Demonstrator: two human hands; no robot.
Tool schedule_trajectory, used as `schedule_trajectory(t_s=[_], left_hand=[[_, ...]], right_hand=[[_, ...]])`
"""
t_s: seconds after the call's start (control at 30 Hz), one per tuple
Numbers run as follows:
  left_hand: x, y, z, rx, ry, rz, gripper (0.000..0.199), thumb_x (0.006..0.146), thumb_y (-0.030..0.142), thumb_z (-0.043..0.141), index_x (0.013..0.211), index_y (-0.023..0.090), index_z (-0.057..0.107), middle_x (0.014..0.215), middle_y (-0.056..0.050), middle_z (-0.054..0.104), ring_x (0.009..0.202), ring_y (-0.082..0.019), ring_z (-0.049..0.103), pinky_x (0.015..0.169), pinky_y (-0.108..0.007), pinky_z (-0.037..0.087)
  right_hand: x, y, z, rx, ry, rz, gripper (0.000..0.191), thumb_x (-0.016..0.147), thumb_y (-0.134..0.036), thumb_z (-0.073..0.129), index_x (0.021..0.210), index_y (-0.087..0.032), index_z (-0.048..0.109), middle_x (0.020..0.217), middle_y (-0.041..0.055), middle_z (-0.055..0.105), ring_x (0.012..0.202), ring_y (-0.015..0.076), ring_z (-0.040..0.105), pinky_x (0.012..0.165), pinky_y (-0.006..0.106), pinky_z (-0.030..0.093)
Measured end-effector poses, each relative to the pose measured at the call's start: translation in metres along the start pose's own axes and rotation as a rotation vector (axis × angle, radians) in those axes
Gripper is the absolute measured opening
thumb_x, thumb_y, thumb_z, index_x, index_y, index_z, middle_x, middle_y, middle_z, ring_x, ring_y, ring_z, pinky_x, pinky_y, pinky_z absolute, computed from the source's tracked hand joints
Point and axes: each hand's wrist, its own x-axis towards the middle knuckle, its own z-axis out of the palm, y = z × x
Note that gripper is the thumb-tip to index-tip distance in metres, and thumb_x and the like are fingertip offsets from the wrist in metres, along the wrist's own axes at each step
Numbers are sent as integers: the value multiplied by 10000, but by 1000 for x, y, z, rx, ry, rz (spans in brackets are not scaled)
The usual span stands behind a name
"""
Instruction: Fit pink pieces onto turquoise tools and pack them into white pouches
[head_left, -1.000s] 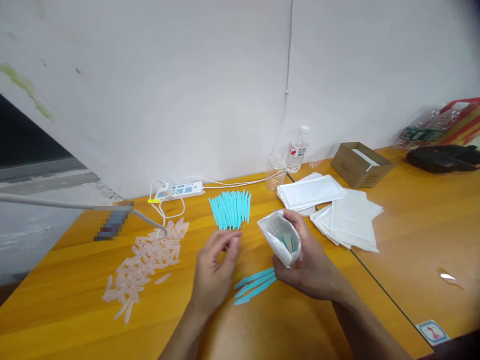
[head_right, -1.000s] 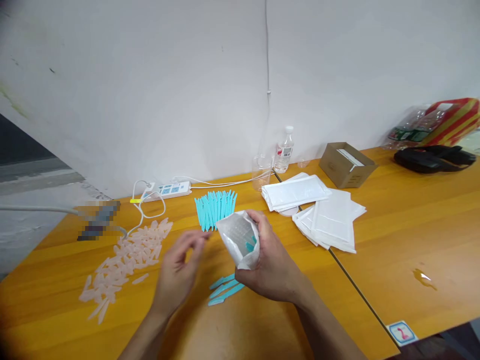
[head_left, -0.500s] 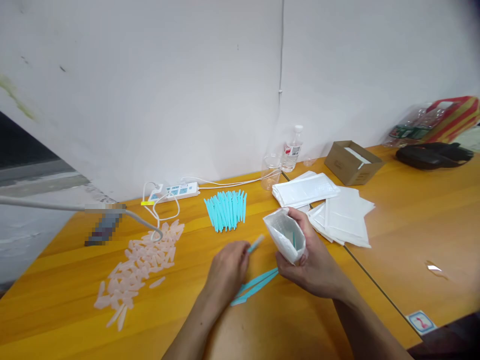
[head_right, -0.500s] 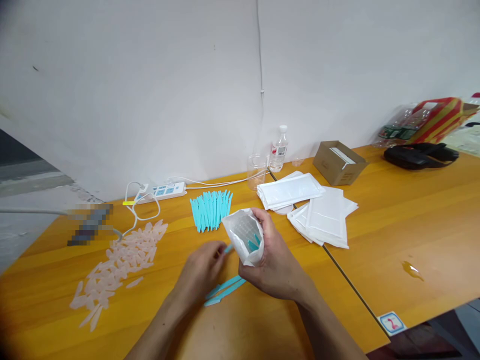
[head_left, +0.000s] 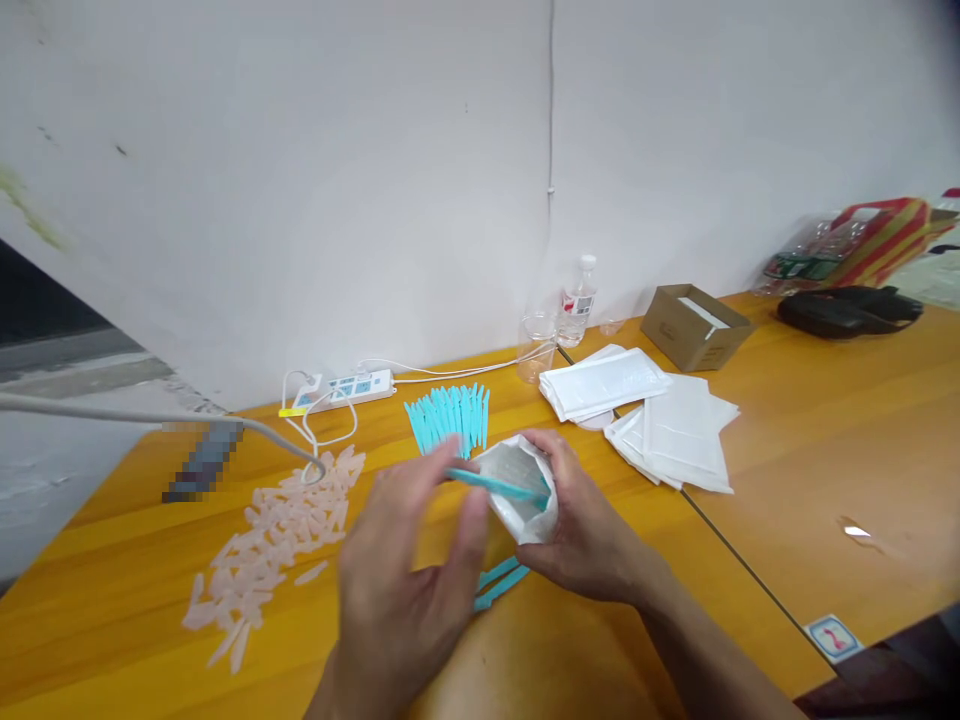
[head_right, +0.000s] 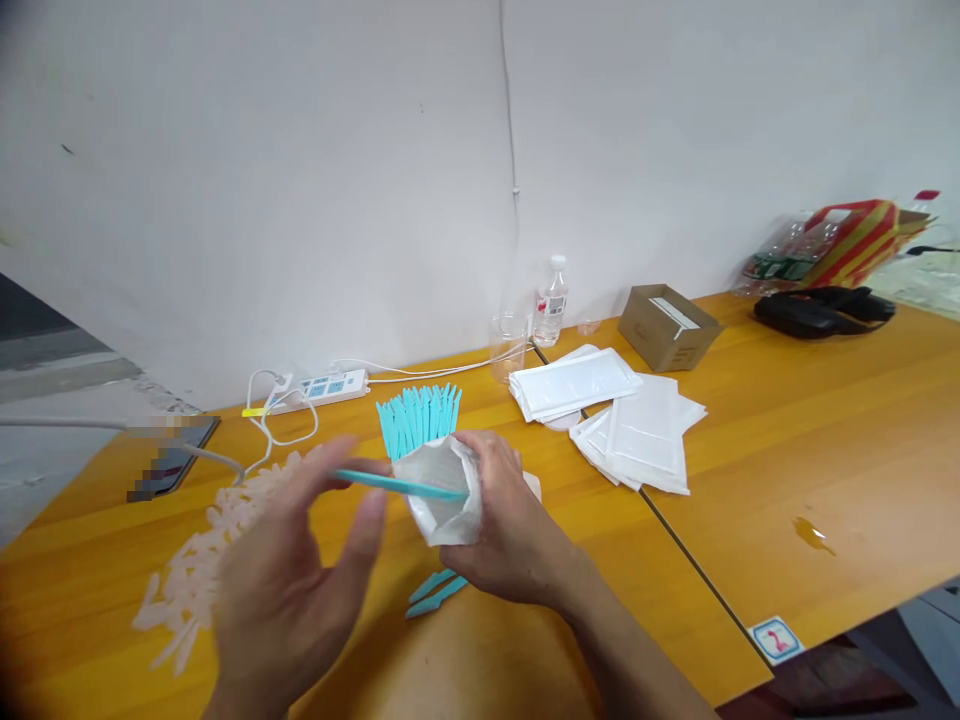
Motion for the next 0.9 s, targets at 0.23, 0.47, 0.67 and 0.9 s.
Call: schedule_trajectory(t_s=[0.23, 0.47, 0.67, 0.9], left_hand=[[-26, -40, 21, -64, -191, -214, 256, 987, 268, 523, 1173, 257, 699, 1113, -62, 669, 1031, -197, 643, 874, -329, 538], [-76, -62, 77, 212, -822, -193, 173, 892, 222, 618, 787, 237, 755, 893, -56, 693, 808, -231, 665, 687, -348, 480], [-71, -63, 79, 235, -807, -198, 189, 889, 134, 552, 824, 213, 711, 889, -72, 703, 848, -256, 675, 699, -352, 478], [-63, -70, 72, 167, -697, -257, 183, 884, 117, 547, 821, 226, 679, 795, -41, 695, 772, -232, 696, 654, -324, 504]], right_hand=[[-3, 0, -9, 238, 50, 80, 831, 643, -49, 660, 1369, -270, 322, 1171, 69, 543, 954, 222, 587, 787, 341, 525], [-4, 3, -14, 326, 94, 84, 790, 674, -11, 641, 1344, -301, 339, 1031, 14, 541, 789, 157, 545, 661, 271, 483], [-6, 4, -19, 289, 126, 96, 725, 708, -39, 646, 1319, -297, 354, 989, 6, 529, 774, 156, 550, 619, 261, 468], [-8, 5, -20, 285, 117, 126, 723, 719, -68, 651, 1330, -298, 338, 947, -7, 530, 716, 144, 538, 587, 255, 465]])
